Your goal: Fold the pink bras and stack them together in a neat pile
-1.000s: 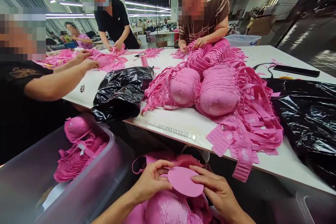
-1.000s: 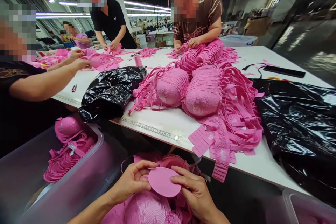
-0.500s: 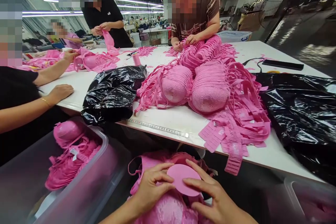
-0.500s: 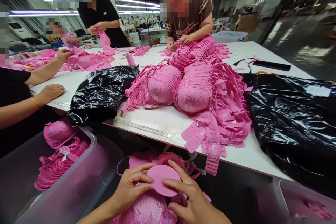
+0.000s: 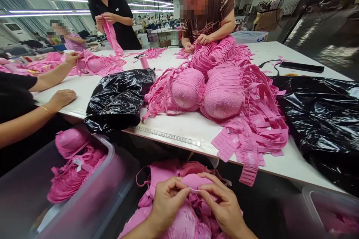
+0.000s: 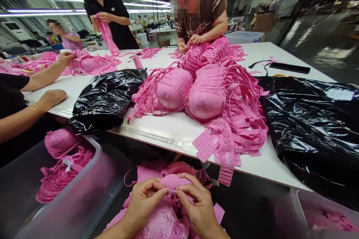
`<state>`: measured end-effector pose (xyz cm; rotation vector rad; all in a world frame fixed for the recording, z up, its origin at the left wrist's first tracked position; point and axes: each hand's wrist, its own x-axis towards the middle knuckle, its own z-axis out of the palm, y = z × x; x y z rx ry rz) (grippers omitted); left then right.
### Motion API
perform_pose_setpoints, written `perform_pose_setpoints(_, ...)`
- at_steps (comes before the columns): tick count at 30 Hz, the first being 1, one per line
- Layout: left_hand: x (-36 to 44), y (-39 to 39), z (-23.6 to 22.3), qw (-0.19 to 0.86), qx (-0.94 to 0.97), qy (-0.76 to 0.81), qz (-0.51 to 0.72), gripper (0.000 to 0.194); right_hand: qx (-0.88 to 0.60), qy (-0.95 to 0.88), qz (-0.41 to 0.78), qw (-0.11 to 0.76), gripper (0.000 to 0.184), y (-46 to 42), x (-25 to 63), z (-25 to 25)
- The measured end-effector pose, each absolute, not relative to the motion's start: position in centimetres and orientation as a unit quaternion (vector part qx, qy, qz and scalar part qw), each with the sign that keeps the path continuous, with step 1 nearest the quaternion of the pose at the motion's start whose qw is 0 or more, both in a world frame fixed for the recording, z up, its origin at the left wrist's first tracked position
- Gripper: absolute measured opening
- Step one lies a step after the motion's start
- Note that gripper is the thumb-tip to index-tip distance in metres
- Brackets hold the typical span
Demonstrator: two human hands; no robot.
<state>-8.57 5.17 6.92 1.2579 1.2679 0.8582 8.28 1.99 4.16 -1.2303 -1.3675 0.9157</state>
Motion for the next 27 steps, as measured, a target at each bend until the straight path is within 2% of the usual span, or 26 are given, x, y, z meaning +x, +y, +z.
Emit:
perform_pose_setpoints(2,-8.6,5.0,6.8,0.507,0.567,0.543,0.357,0.011,-0.521,-0.535,0.445,0.495,0.029,2.3,8.4,4.4)
perform_pose_setpoints(4,-8.8,4.9,6.8,0.474,0.606,0.536,0.348,0.012,-0.530,-0.545,0.490,0.426,0.057,2.8,8.8,5.1)
perform_pose_setpoints(5,-8.8,4.9,6.8,0.460,0.624,0.530,0.344,0.012,-0.533,-0.567,0.497,0.384,0.064,3.1,9.0,5.7)
perform_pose_setpoints(6,-8.8,4.8,6.9,0.449,0.640,0.523,0.340,0.013,-0.534,-0.592,0.495,0.346,0.063,3.4,9.2,6.3)
perform_pose_setpoints(7,-8.8,4.8,6.9,0.444,0.650,0.517,0.337,0.013,-0.532,-0.613,0.489,0.319,0.055,3.7,9.3,6.9)
perform_pose_setpoints(9,-8.8,4.9,7.1,0.458,0.642,0.513,0.341,0.004,-0.526,-0.631,0.485,0.301,0.028,4.3,9.3,7.9)
perform_pose_setpoints(10,-8.8,5.0,7.1,0.479,0.625,0.512,0.343,0.006,-0.524,-0.628,0.486,0.308,0.018,4.4,9.2,8.1)
perform_pose_setpoints(12,-8.7,5.2,7.4,0.529,0.584,0.511,0.343,0.027,-0.521,-0.603,0.502,0.336,0.008,4.6,8.8,8.1)
perform_pose_setpoints(14,-8.7,5.5,7.6,0.574,0.563,0.500,0.322,0.032,-0.511,-0.539,0.564,0.362,0.009,4.5,8.5,7.6)
perform_pose_setpoints(17,-8.6,5.6,7.9,0.640,0.544,0.476,0.261,0.019,-0.467,-0.423,0.688,0.360,0.020,4.3,8.3,6.6)
perform_pose_setpoints(20,-8.4,5.4,7.9,0.653,0.529,0.482,0.249,0.022,-0.425,-0.391,0.736,0.353,0.025,4.0,8.2,6.1)
perform_pose_setpoints(22,-8.1,5.2,7.7,0.641,0.512,0.502,0.273,0.023,-0.438,-0.427,0.695,0.379,0.027,3.8,8.0,5.8)
perform_pose_setpoints(27,-7.2,5.2,7.2,0.682,0.398,0.528,0.313,0.032,-0.427,-0.628,0.395,0.517,0.029,3.5,7.2,4.4)
